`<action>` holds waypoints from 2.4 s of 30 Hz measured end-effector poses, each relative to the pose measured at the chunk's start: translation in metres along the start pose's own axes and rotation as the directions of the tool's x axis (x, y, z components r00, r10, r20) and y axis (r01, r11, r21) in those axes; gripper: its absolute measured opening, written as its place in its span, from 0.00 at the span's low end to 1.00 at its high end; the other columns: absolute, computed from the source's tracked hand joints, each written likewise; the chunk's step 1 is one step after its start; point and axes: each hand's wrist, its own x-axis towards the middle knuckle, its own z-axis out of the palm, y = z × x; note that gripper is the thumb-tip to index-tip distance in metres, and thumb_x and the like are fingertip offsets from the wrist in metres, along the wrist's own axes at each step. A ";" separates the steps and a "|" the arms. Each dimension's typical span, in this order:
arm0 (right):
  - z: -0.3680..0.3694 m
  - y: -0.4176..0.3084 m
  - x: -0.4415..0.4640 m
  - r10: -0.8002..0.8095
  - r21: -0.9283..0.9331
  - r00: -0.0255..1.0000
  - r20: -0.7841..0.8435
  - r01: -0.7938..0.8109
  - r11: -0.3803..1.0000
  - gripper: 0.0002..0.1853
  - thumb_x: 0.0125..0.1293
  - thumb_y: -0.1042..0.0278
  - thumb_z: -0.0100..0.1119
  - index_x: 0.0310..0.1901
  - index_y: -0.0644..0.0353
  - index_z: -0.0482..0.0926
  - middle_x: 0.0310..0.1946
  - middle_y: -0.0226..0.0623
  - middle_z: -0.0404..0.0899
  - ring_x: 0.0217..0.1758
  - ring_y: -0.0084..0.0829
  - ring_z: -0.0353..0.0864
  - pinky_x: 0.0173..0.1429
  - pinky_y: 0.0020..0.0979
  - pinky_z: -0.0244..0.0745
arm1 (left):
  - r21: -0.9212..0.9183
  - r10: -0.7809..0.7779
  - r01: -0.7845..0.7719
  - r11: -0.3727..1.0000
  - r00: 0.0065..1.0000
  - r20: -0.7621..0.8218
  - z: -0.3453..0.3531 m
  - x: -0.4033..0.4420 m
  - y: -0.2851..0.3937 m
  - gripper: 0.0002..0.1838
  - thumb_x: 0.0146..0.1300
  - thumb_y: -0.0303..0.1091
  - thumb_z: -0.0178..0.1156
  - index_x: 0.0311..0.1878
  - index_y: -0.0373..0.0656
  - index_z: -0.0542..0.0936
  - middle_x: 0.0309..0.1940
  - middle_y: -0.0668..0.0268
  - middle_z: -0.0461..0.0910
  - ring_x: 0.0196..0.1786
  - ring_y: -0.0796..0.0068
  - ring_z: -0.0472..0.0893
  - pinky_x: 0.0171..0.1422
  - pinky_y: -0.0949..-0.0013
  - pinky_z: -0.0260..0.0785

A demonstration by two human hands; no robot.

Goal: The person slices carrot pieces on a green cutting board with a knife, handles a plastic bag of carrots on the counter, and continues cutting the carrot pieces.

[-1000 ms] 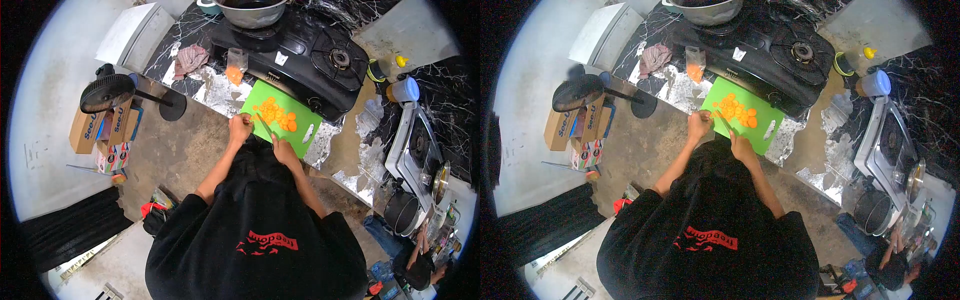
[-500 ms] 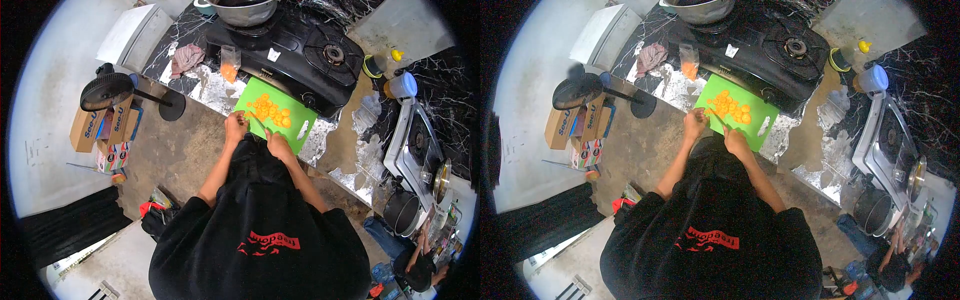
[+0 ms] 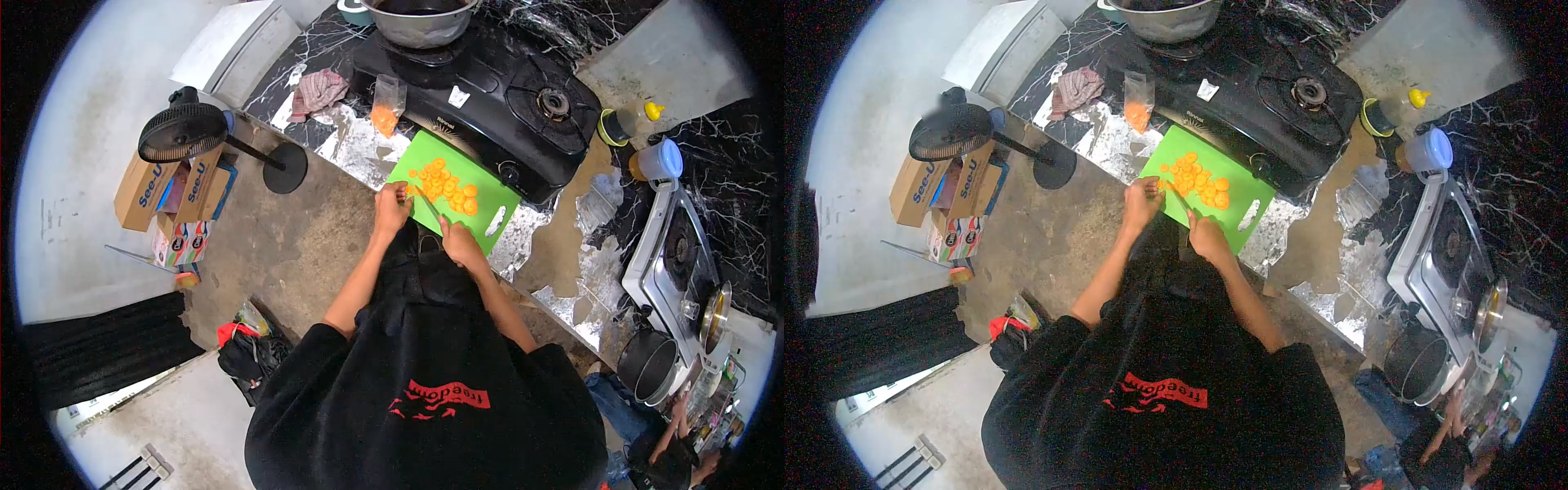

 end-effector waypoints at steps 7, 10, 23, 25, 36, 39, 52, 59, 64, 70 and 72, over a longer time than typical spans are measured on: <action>-0.007 -0.009 0.005 0.067 0.006 0.994 0.082 -0.068 0.998 0.38 0.72 0.44 0.31 0.26 0.79 0.74 0.15 0.58 0.74 0.20 0.52 0.79 0.29 0.47 0.75 | 0.034 0.061 -0.060 0.998 0.998 -0.018 0.001 0.003 -0.002 0.14 0.50 0.19 0.63 0.43 0.33 0.79 0.32 0.51 0.79 0.34 0.61 0.82 0.41 0.66 0.75; -0.010 -0.016 0.009 0.007 -0.091 1.000 -0.014 -0.009 0.996 0.37 0.72 0.44 0.31 0.29 0.77 0.76 0.24 0.64 0.76 0.34 0.59 0.80 0.40 0.50 0.74 | 0.056 0.053 -0.053 0.997 0.999 -0.001 0.001 0.004 0.001 0.13 0.50 0.19 0.62 0.42 0.33 0.80 0.33 0.49 0.79 0.35 0.58 0.82 0.41 0.63 0.75; -0.020 -0.026 0.008 0.072 -0.035 0.984 0.163 -0.067 0.997 0.35 0.73 0.47 0.30 0.28 0.75 0.77 0.30 0.66 0.76 0.41 0.62 0.77 0.48 0.54 0.71 | 0.145 0.110 -0.110 0.983 0.994 0.008 0.000 0.005 0.005 0.08 0.54 0.21 0.58 0.38 0.32 0.78 0.36 0.46 0.77 0.38 0.43 0.78 0.41 0.52 0.71; -0.019 -0.024 0.005 0.081 -0.026 0.987 0.139 -0.079 0.997 0.36 0.73 0.47 0.30 0.27 0.75 0.77 0.27 0.65 0.76 0.38 0.62 0.77 0.45 0.54 0.72 | 0.168 0.146 -0.147 0.975 0.989 0.016 -0.002 0.007 0.006 0.07 0.54 0.21 0.58 0.38 0.32 0.77 0.36 0.46 0.76 0.39 0.43 0.77 0.41 0.52 0.70; -0.009 -0.002 -0.006 0.109 0.061 0.974 0.200 -0.123 0.991 0.38 0.73 0.45 0.28 0.24 0.75 0.76 0.20 0.64 0.75 0.26 0.59 0.78 0.37 0.51 0.74 | 0.208 0.224 -0.215 0.954 0.974 -0.021 -0.002 0.011 0.000 0.05 0.56 0.23 0.56 0.36 0.33 0.76 0.32 0.46 0.76 0.36 0.44 0.78 0.39 0.53 0.71; -0.007 0.003 -0.007 0.144 0.073 0.962 0.231 -0.165 0.984 0.39 0.72 0.44 0.28 0.24 0.76 0.76 0.20 0.66 0.74 0.30 0.61 0.78 0.39 0.53 0.73 | 0.064 0.110 -0.108 0.992 0.994 -0.014 -0.004 0.013 -0.005 0.05 0.55 0.23 0.59 0.35 0.32 0.77 0.28 0.49 0.78 0.31 0.53 0.80 0.37 0.60 0.73; 0.001 0.023 -0.003 0.135 0.209 0.971 0.197 -0.176 0.962 0.36 0.69 0.35 0.32 0.21 0.64 0.66 0.08 0.33 0.62 0.08 0.29 0.64 0.12 0.32 0.60 | 0.017 -0.024 0.022 1.000 0.994 0.109 -0.011 0.029 -0.008 0.09 0.49 0.23 0.60 0.34 0.31 0.78 0.25 0.55 0.80 0.29 0.67 0.82 0.36 0.69 0.74; -0.002 0.006 -0.014 0.248 0.121 0.934 0.256 -0.286 0.950 0.41 0.72 0.42 0.28 0.28 0.79 0.75 0.24 0.69 0.75 0.35 0.61 0.79 0.44 0.53 0.72 | 0.132 0.138 -0.163 0.978 0.974 0.182 -0.014 0.026 -0.005 0.16 0.47 0.23 0.62 0.42 0.32 0.77 0.33 0.49 0.79 0.37 0.56 0.82 0.41 0.61 0.73; 0.002 0.006 -0.017 0.189 0.100 0.960 0.208 -0.213 0.972 0.39 0.72 0.42 0.29 0.32 0.77 0.76 0.28 0.68 0.76 0.37 0.63 0.78 0.47 0.53 0.72 | 0.156 0.254 -0.300 0.941 0.932 0.260 -0.020 0.031 -0.004 0.16 0.50 0.21 0.59 0.45 0.35 0.76 0.40 0.48 0.77 0.39 0.51 0.80 0.43 0.58 0.72; 0.007 -0.001 -0.012 0.183 0.074 0.976 0.117 -0.192 0.979 0.38 0.72 0.43 0.29 0.32 0.77 0.77 0.29 0.68 0.76 0.38 0.64 0.77 0.46 0.54 0.72 | 0.160 0.307 -0.360 0.919 0.909 0.282 -0.022 0.030 0.002 0.13 0.51 0.20 0.59 0.42 0.35 0.77 0.38 0.49 0.76 0.41 0.47 0.78 0.44 0.56 0.71; 0.006 -0.004 -0.011 0.174 0.072 0.979 0.103 -0.182 0.981 0.37 0.72 0.44 0.30 0.31 0.77 0.76 0.29 0.67 0.76 0.37 0.64 0.77 0.46 0.54 0.72 | 0.137 0.320 -0.366 0.921 0.907 0.273 -0.024 0.029 0.001 0.13 0.50 0.18 0.59 0.42 0.34 0.77 0.38 0.48 0.75 0.41 0.45 0.77 0.44 0.55 0.70</action>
